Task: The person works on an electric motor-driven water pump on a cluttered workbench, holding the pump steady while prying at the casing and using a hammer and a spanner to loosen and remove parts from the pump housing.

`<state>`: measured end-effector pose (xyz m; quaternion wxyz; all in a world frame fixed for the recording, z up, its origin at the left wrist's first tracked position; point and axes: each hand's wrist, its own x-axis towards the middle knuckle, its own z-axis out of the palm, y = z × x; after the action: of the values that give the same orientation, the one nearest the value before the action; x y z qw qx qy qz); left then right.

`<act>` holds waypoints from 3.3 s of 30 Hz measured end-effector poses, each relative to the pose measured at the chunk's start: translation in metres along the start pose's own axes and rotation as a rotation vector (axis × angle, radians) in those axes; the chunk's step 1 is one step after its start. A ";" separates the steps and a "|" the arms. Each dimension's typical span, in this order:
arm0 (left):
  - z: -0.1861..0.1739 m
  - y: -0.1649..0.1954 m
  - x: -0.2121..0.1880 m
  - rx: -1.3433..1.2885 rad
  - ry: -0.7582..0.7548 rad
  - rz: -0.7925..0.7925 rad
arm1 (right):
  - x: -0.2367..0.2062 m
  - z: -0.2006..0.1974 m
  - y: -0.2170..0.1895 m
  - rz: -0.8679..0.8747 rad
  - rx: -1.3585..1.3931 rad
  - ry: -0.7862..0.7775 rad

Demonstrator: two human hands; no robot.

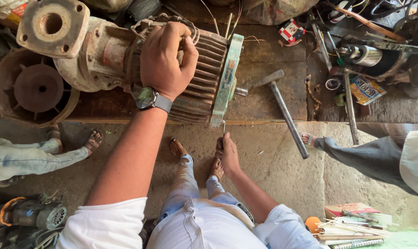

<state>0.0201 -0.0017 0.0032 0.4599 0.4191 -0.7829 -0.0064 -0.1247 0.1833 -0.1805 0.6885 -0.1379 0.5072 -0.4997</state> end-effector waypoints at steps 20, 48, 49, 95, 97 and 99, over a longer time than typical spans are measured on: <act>0.001 -0.003 -0.002 0.005 0.044 0.045 | -0.039 0.005 0.026 0.227 -0.096 0.072; -0.010 0.004 -0.004 0.039 0.017 0.015 | -0.028 0.002 -0.006 0.217 0.114 0.092; -0.010 0.006 -0.004 0.045 0.000 0.005 | -0.026 -0.007 -0.007 0.171 0.149 0.046; 0.002 0.005 0.010 0.058 -0.005 -0.067 | 0.137 -0.031 -0.253 -1.040 -1.352 -0.497; 0.004 0.006 0.010 0.058 0.011 -0.055 | 0.130 -0.039 -0.261 -1.124 -1.302 -0.438; 0.004 0.008 0.011 0.083 0.005 -0.078 | 0.118 -0.039 -0.271 -1.063 -1.184 -0.378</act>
<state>0.0096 -0.0055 0.0112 0.4435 0.4680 -0.7644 0.0094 -0.3073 -0.0274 -0.0747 0.2467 -0.7826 0.4293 -0.3772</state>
